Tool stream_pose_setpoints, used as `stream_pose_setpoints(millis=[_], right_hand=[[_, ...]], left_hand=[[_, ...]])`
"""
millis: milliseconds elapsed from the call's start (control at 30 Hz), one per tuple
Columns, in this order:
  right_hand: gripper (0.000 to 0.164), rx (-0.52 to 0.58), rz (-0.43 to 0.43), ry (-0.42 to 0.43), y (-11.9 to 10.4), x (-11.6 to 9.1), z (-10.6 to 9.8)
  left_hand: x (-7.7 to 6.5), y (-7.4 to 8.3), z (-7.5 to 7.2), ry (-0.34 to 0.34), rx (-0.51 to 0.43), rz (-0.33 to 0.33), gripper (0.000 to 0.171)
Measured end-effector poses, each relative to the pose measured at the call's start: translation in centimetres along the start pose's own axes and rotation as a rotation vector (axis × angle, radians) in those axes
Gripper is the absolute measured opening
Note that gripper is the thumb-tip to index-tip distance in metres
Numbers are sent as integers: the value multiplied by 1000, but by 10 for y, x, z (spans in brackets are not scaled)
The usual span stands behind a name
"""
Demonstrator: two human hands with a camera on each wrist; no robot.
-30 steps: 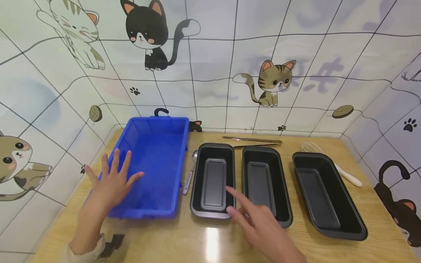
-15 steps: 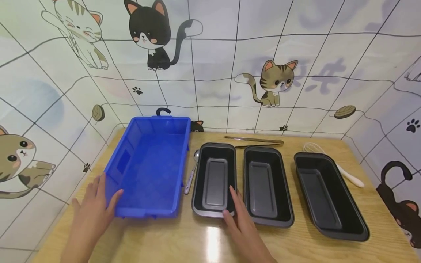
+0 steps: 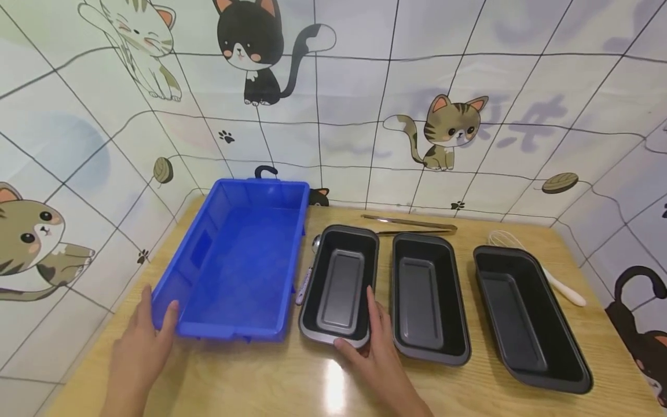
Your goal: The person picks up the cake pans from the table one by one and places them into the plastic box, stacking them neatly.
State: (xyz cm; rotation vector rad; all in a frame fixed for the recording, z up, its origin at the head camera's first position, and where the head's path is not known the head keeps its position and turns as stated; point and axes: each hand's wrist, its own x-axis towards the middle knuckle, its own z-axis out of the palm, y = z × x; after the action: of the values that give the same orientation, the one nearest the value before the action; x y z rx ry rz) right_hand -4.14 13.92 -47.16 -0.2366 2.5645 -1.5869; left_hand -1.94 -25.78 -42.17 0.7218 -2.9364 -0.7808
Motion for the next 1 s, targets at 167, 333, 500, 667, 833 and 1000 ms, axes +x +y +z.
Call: stream_pose_setpoints(millis=[167,333,500,667,833,1000], right_hand=[[109,257,41,-134,5,13,2],[80,626,85,-227,12,14,15],[81,594,62,-84,13,15,23],[79,320,21,57,9,19,23],[80,331,30,49,3,18,23],[84,314,-6,52,-6,14,21]], left_hand=[[3,-5,-1,-78,-57,-17,85],[4,-8,-1,-102,-140,-28,84],[4,-6,1,-83,-191,-18,83],[3,-6,3,-70,-214,-10,82],[3,-7,3,-58,-224,2,82],[3,-7,3,-62,-224,2,81]])
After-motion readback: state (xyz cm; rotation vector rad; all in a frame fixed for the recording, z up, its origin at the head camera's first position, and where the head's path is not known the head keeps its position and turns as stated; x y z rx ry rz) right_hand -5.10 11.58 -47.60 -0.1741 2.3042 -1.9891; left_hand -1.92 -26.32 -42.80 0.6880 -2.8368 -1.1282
